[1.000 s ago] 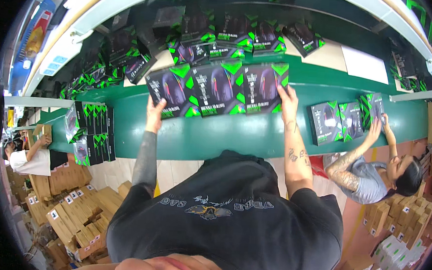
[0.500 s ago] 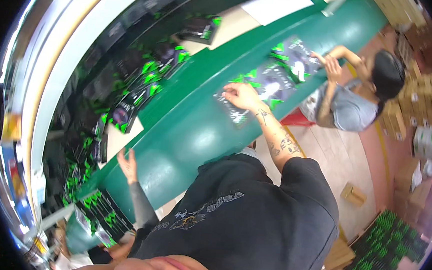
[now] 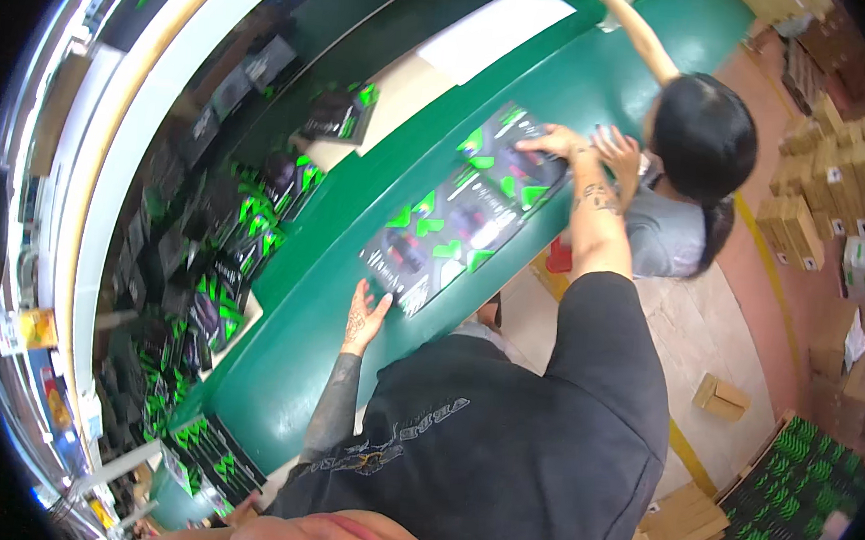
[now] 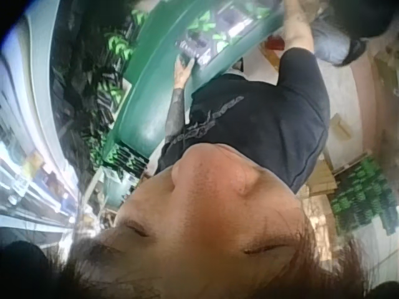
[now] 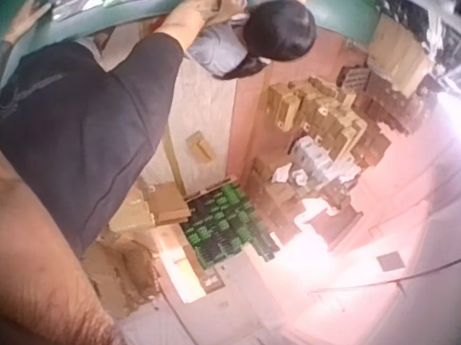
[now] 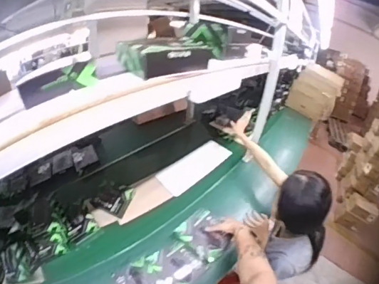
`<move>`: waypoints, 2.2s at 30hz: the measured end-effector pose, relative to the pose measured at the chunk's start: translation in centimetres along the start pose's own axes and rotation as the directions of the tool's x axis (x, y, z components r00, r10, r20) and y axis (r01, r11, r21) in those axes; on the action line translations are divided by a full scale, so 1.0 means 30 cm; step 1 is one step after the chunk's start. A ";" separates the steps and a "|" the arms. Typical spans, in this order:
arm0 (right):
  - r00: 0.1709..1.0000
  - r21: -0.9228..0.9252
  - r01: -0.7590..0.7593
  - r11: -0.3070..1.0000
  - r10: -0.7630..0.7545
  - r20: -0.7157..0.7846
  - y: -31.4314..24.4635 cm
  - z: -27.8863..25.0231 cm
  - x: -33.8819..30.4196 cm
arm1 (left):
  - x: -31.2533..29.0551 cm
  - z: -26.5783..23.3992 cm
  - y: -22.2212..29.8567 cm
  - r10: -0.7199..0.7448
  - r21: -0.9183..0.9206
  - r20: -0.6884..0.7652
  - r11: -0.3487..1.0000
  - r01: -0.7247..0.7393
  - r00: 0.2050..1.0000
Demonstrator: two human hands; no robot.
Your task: Sorting and arranging computer mouse packaging on an assembly line conveyor belt.
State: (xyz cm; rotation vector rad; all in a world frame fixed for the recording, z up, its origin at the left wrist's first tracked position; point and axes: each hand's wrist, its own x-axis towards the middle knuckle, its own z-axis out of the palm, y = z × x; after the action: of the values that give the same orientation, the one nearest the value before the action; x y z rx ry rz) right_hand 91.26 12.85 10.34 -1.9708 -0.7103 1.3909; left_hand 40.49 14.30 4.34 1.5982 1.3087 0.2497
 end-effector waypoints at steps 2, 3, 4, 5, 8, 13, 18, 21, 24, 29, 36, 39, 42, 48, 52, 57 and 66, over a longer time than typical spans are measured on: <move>0.969 -0.271 0.179 0.946 -0.217 -0.120 0.208 -0.146 0.182 | 0.184 0.119 0.076 0.282 0.041 -0.007 0.959 -0.281 0.959; 0.973 -0.401 0.231 0.887 -0.212 0.091 -0.005 0.084 0.114 | 0.134 0.058 0.023 0.185 0.095 -0.115 0.980 -0.175 0.976; 0.946 -0.619 0.201 0.759 -0.314 -0.078 0.064 0.155 0.122 | 0.111 0.035 0.067 0.180 0.135 -0.117 0.977 -0.164 0.977; 0.957 -0.522 0.283 0.805 -0.275 0.096 -0.008 0.257 0.082 | 0.065 0.001 0.020 0.066 0.278 -0.265 0.961 0.011 0.962; 0.938 -0.615 0.324 0.719 -0.331 0.106 0.025 0.570 0.037 | -0.014 -0.151 -0.207 -0.006 0.290 -0.333 0.951 0.109 0.943; 0.951 -0.613 0.302 0.730 -0.276 0.139 -0.025 0.827 -0.156 | -0.153 -0.311 -0.352 -0.216 0.292 -0.357 0.898 0.328 0.909; 0.630 -0.668 0.697 0.260 -0.668 0.396 0.064 1.103 -0.331 | -0.209 -0.371 -0.471 0.268 0.610 -0.206 0.787 -0.090 0.941; 0.562 -0.641 0.757 0.125 -0.625 0.541 0.091 1.163 -0.361 | -0.210 -0.288 -0.312 0.370 0.534 0.094 0.765 -0.361 0.924; 0.474 -0.542 0.837 0.071 -0.588 0.655 0.076 1.188 -0.362 | -0.180 -0.163 -0.346 0.417 0.492 0.080 0.773 -0.400 0.905; 0.467 -0.579 0.815 0.024 -0.618 0.632 0.092 1.155 -0.371 | -0.173 -0.173 -0.292 0.418 0.290 0.059 0.862 -0.416 0.906; 0.348 -0.644 0.765 -0.023 -0.826 0.443 0.175 1.241 -0.324 | -0.102 -0.283 -0.210 0.382 0.246 0.180 0.875 -0.418 0.906; 0.433 -0.658 0.753 0.005 -0.757 0.490 0.146 1.218 -0.330 | -0.124 -0.279 -0.168 0.305 0.190 0.170 0.923 -0.334 0.937; 0.326 -0.487 0.873 0.022 -0.770 0.549 0.164 1.171 -0.290 | -0.141 -0.255 -0.200 0.432 0.351 0.168 0.813 -0.464 0.886; 0.785 -0.389 0.605 0.695 -0.603 0.143 0.104 1.162 -0.405 | -0.125 -0.155 -0.182 0.452 0.432 -0.112 0.824 -0.366 0.885; 0.812 -0.439 0.574 0.691 -0.550 0.197 0.087 1.234 -0.447 | -0.140 -0.165 -0.278 0.459 0.443 -0.227 0.834 -0.329 0.859; 0.708 -0.337 0.706 0.623 -0.610 0.356 0.010 1.181 -0.485 | -0.154 -0.233 -0.191 0.459 0.593 -0.219 0.763 -0.256 0.861; 0.868 -0.354 0.489 0.797 -0.408 0.282 0.019 1.195 -0.404 | -0.078 -0.262 -0.445 0.664 0.620 -0.472 0.718 -0.316 0.581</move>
State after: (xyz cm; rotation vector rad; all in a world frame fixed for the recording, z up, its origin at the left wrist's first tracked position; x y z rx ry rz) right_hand 53.57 10.03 8.23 -1.7969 -1.5716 1.2023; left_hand 25.98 15.41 -1.47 2.4632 1.4637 1.0316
